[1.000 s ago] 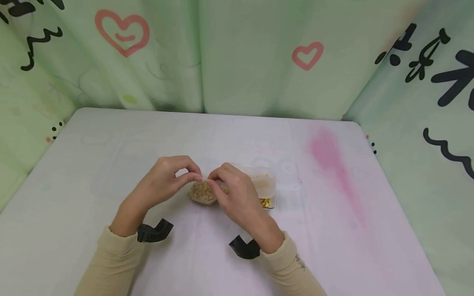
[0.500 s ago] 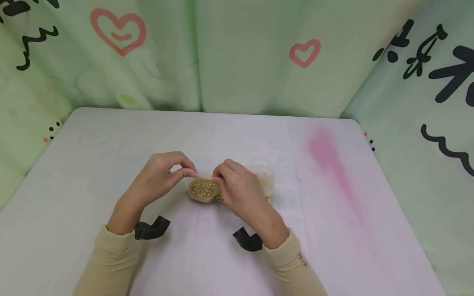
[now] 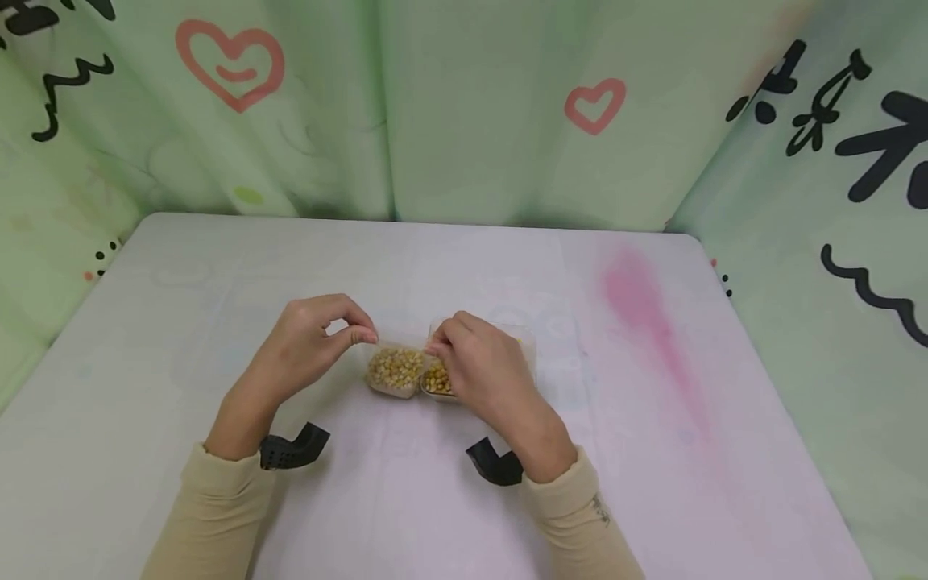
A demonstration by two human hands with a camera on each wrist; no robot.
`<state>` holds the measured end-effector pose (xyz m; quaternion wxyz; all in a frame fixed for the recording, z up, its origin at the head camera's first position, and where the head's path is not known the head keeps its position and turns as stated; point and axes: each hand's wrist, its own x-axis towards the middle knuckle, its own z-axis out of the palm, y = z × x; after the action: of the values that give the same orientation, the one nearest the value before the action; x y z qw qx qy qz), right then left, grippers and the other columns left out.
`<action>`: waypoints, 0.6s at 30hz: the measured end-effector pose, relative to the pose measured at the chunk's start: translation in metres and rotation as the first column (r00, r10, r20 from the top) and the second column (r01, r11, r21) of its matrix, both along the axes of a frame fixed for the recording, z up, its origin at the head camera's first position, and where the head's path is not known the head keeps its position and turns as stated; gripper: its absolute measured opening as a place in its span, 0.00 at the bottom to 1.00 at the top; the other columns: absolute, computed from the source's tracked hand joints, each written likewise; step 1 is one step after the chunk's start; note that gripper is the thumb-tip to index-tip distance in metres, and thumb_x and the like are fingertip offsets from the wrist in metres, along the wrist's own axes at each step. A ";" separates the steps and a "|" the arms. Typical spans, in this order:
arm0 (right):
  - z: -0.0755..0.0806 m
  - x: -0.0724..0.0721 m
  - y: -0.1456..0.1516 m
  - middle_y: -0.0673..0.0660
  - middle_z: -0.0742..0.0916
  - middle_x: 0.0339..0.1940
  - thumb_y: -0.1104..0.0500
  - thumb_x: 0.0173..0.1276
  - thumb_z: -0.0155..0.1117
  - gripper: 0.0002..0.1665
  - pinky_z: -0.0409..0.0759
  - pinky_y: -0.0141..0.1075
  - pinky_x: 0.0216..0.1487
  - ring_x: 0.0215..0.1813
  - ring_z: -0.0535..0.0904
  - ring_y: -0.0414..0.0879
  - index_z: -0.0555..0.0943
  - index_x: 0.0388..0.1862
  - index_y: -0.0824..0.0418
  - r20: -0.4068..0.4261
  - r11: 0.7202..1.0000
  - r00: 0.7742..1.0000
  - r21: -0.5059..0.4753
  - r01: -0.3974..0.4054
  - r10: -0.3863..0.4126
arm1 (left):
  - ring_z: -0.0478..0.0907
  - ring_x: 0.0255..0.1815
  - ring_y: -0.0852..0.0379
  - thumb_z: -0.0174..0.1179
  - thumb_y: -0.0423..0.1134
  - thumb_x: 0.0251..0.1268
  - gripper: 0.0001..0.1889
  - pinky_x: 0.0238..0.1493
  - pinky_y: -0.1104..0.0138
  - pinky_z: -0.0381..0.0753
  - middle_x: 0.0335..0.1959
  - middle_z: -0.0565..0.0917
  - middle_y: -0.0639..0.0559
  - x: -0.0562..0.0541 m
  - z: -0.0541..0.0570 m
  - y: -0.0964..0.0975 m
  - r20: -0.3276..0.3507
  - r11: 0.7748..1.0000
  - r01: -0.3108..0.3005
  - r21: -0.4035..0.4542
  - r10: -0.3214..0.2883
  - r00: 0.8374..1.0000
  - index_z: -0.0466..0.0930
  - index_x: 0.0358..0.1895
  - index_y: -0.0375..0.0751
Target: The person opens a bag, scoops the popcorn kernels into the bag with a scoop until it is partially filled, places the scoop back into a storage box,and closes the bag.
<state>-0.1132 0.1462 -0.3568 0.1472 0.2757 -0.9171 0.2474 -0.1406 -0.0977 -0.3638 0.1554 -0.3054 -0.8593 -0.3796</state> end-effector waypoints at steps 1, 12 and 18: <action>0.000 0.000 0.001 0.51 0.80 0.27 0.59 0.63 0.71 0.08 0.73 0.34 0.29 0.26 0.72 0.40 0.81 0.30 0.60 0.000 1.000 1.000 -0.001 -0.006 0.006 | 0.80 0.31 0.63 0.72 0.39 0.53 0.04 0.35 0.65 0.77 0.28 0.86 0.58 0.000 0.000 0.000 0.002 1.000 -0.001 -0.001 0.001 1.000 0.85 0.28 0.46; 0.005 0.000 0.009 0.52 0.82 0.33 0.68 0.67 0.64 0.01 0.75 0.32 0.32 0.30 0.73 0.39 0.82 0.37 0.64 0.106 0.992 0.987 -0.056 -0.116 0.122 | 0.81 0.33 0.63 0.72 0.38 0.54 0.04 0.38 0.67 0.77 0.29 0.86 0.58 0.001 0.001 -0.002 0.045 0.999 0.047 0.017 -0.048 0.998 0.85 0.29 0.45; 0.007 0.001 0.012 0.54 0.84 0.35 0.73 0.66 0.62 0.08 0.77 0.32 0.34 0.32 0.75 0.39 0.82 0.39 0.63 0.126 0.985 0.980 -0.099 -0.141 0.153 | 0.81 0.34 0.64 0.72 0.37 0.55 0.04 0.38 0.68 0.77 0.29 0.86 0.58 0.000 0.002 -0.003 0.071 0.997 0.069 0.029 -0.070 0.995 0.85 0.29 0.46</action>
<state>-0.1124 0.1585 -0.3499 0.0793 0.3190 -0.8899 0.3164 -0.1404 -0.1010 -0.3620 0.1153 -0.3193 -0.8481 -0.4069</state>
